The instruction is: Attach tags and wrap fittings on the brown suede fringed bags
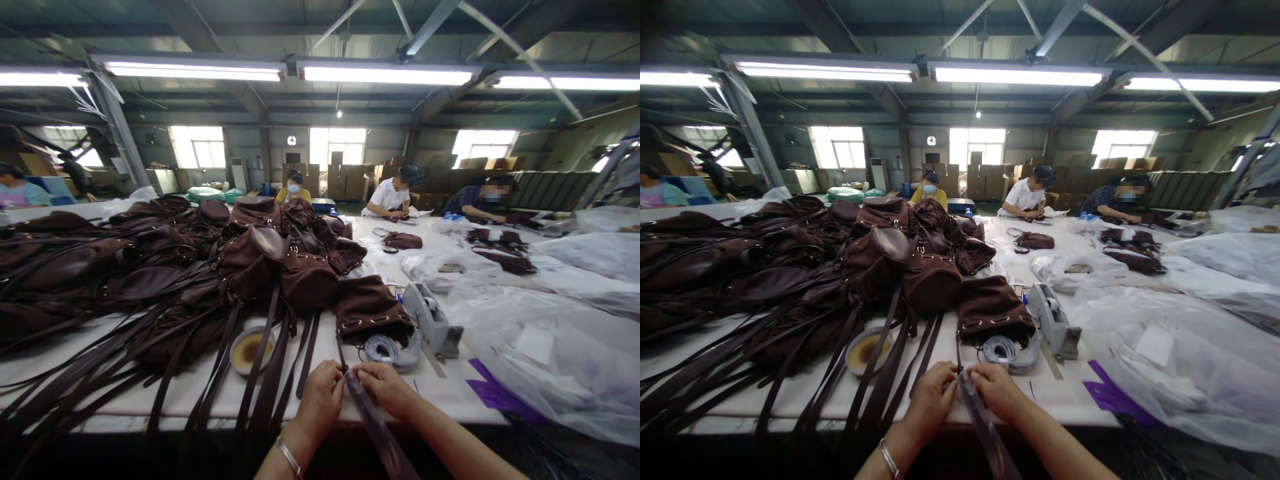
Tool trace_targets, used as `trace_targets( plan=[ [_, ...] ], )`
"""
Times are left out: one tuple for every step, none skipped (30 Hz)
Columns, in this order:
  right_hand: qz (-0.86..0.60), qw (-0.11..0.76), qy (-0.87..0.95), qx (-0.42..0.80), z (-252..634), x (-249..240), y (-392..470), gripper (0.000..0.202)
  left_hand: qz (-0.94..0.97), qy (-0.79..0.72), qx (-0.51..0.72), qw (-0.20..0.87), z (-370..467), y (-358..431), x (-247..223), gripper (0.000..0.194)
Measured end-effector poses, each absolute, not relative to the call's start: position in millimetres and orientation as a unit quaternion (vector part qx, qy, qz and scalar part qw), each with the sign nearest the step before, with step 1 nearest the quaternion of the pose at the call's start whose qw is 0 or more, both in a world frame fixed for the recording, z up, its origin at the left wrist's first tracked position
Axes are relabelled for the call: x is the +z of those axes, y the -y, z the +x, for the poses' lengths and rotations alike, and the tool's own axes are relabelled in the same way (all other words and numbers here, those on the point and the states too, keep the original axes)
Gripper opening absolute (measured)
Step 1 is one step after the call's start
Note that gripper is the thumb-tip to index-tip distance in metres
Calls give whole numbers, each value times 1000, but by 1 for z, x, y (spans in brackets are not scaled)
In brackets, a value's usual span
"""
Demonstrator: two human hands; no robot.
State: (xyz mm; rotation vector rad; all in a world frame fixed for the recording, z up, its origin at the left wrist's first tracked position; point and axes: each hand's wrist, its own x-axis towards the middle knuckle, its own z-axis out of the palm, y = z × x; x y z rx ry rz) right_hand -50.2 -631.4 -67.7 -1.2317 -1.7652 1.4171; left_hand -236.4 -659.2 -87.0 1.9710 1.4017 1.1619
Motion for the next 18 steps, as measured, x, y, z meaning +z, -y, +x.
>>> trace_targets(
  plan=[
    [-468,274,637,548,-49,-72,630,32,715,-513,417,228,-237,656,-86,17],
    [-478,272,618,561,-49,-77,629,33,714,-516,414,229,-237,653,-85,17],
    [-488,275,606,564,-49,-81,627,34,714,-517,412,231,-237,649,-85,17],
    [-498,284,599,560,-49,-85,626,34,715,-515,412,232,-238,645,-84,16],
    [-508,291,593,553,-50,-88,624,36,718,-510,412,236,-238,641,-83,16],
    [-518,296,588,546,-51,-89,623,39,722,-504,408,242,-239,637,-82,16],
    [-527,300,586,537,-53,-89,621,42,726,-498,402,250,-239,633,-81,16],
    [-532,304,591,525,-55,-87,619,44,731,-494,394,258,-240,629,-80,15],
    [-529,308,604,511,-57,-84,617,46,735,-491,385,265,-241,626,-79,15],
    [-518,315,623,494,-60,-80,615,46,739,-489,378,269,-241,623,-79,16],
    [-499,323,647,477,-62,-75,613,46,741,-488,373,271,-242,621,-79,16],
    [-476,332,669,464,-64,-71,612,47,743,-489,371,269,-242,620,-79,16],
    [-455,338,687,455,-66,-67,610,48,743,-490,370,266,-243,619,-80,16],
    [-439,341,697,452,-67,-65,609,49,744,-491,369,263,-243,618,-80,16],
    [-432,340,702,453,-68,-63,608,50,744,-494,369,258,-243,617,-81,16],
    [-435,335,700,457,-69,-63,607,51,743,-499,368,254,-244,617,-82,17],
    [-447,326,692,463,-69,-64,606,51,741,-504,367,250,-244,616,-83,17],
    [-463,318,681,470,-69,-66,606,52,739,-509,365,248,-244,616,-84,17]
  ],
)
